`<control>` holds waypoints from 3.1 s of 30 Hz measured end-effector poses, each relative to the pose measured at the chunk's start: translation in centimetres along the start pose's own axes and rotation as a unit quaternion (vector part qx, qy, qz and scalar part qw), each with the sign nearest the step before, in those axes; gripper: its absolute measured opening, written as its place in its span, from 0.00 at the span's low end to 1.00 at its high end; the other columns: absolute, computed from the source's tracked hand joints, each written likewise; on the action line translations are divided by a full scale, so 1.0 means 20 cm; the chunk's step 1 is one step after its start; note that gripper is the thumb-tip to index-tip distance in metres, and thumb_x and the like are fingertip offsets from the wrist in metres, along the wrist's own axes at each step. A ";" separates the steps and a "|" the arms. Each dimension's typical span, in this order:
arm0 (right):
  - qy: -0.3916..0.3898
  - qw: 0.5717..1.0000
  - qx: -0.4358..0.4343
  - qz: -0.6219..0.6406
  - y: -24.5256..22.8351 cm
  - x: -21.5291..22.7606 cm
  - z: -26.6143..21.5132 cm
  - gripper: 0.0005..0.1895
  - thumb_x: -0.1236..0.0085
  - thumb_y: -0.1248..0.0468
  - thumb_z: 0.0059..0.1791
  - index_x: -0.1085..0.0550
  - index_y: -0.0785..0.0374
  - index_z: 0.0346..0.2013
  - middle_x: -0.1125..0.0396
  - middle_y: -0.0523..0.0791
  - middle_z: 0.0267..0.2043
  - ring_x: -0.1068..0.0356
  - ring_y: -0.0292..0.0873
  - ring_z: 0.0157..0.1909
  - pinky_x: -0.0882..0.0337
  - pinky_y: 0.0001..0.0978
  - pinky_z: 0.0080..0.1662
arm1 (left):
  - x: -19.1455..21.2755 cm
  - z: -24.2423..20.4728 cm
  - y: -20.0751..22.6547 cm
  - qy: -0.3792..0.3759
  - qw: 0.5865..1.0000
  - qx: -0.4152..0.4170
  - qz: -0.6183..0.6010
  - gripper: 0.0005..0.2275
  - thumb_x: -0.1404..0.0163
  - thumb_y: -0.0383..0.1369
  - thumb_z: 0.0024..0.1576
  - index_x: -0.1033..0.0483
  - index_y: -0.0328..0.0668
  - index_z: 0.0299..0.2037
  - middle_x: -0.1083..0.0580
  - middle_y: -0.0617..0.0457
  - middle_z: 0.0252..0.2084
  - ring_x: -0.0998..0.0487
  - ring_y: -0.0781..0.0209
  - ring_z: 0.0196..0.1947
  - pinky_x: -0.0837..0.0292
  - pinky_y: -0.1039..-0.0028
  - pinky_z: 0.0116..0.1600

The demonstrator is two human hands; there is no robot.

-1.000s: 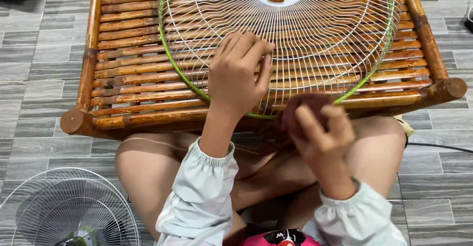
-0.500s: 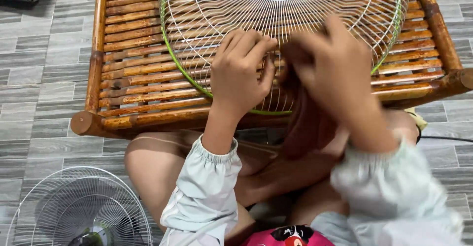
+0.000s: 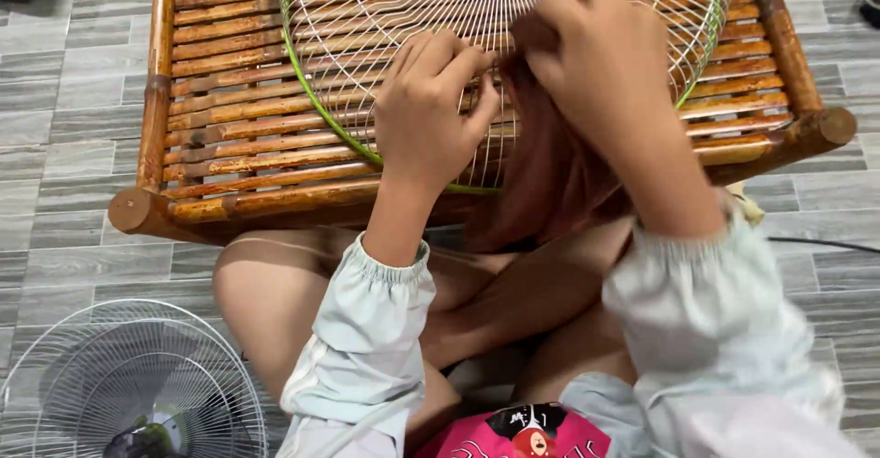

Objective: Cleaning a fan grill by wiping it with a cloth

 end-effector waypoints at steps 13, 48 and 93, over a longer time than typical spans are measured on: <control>0.146 0.969 -0.092 0.178 -0.15 0.01 -0.84 0.18 0.21 0.74 0.39 0.23 0.63 0.38 0.41 0.47 0.41 0.33 0.51 0.36 0.28 0.42 0.38 | -0.03 -0.01 -0.01 -0.014 0.999 -0.052 -0.004 0.03 0.45 0.22 0.51 0.21 0.37 0.34 0.27 0.54 0.34 0.29 0.58 0.33 0.28 0.67 0.52; 0.097 0.985 -0.040 0.135 0.06 -0.16 -0.88 0.33 0.24 0.64 0.32 0.22 0.60 0.52 0.36 0.55 0.45 0.29 0.62 0.43 0.25 0.51 0.47 | -0.15 -0.03 -0.19 -0.020 0.998 -0.064 -0.001 0.05 0.50 0.34 0.57 0.22 0.45 0.35 0.30 0.53 0.32 0.23 0.52 0.38 0.32 0.61 0.57; 0.049 0.982 -0.114 0.140 0.09 0.16 -0.28 0.19 0.30 0.80 0.48 0.18 0.74 0.55 0.36 0.54 0.41 0.38 0.54 0.34 0.37 0.44 0.38 | -0.02 0.02 -0.07 -0.002 0.999 -0.024 -0.031 0.03 0.46 0.26 0.52 0.21 0.40 0.34 0.28 0.55 0.34 0.28 0.58 0.35 0.28 0.68 0.51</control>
Point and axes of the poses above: each hand's wrist, its own z-axis towards the middle knuckle, its own x-axis out of the back of the hand, y = z × x, the point moved 4 cm from there along z, towards the middle knuckle
